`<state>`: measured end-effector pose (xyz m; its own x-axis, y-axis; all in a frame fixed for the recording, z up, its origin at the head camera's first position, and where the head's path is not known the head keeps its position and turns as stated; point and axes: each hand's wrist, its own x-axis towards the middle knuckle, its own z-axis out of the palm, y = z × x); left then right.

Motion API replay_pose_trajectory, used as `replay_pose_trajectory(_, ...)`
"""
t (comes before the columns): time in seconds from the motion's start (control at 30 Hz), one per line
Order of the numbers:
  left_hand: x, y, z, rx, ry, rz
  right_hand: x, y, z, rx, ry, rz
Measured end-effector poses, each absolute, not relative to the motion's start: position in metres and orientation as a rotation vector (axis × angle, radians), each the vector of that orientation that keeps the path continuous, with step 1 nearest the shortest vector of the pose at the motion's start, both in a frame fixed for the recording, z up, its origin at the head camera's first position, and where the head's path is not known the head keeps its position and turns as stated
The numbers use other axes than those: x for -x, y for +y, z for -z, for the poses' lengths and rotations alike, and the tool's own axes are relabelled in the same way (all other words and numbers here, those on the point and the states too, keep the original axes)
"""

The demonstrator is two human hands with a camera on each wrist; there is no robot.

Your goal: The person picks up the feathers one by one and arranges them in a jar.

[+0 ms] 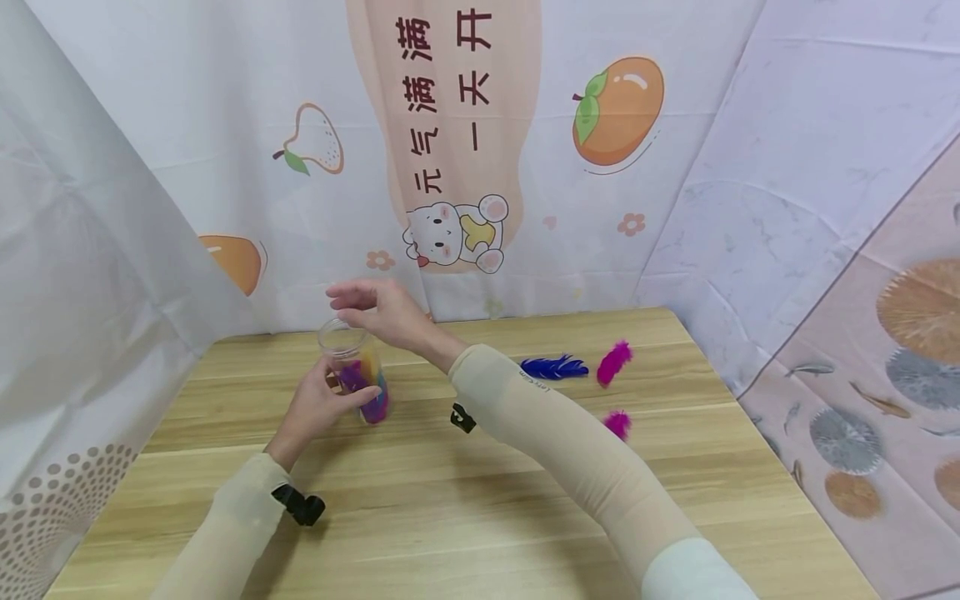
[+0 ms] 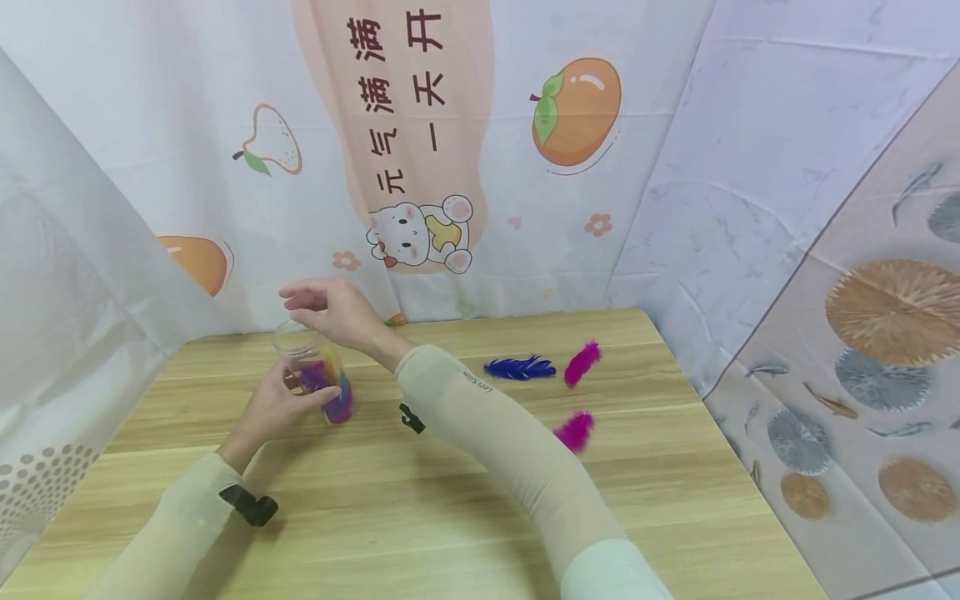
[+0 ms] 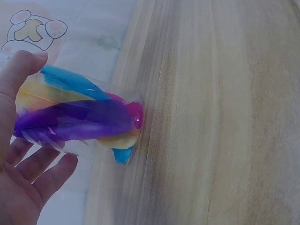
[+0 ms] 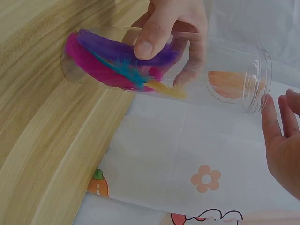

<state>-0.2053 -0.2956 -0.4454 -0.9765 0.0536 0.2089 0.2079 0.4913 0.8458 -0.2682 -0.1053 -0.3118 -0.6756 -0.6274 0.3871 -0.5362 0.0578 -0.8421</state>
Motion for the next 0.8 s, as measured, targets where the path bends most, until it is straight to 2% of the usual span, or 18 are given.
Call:
replay_pose_trajectory(0.37,0.206,-0.294,0.446,0.207,-2.593,1.453,0.277,-0.085,0.316,1.027,1.915,1.946)
replay_pose_trajectory(0.6,0.205,-0.293,0.447,0.181,-2.593,1.485,0.295,-0.037,0.324,0.906,2.062,1.886)
replay_pose_trajectory(0.8,0.206,-0.294,0.447,0.189,-2.585,1.488,0.315,0.011,0.334,0.879,2.306,1.634)
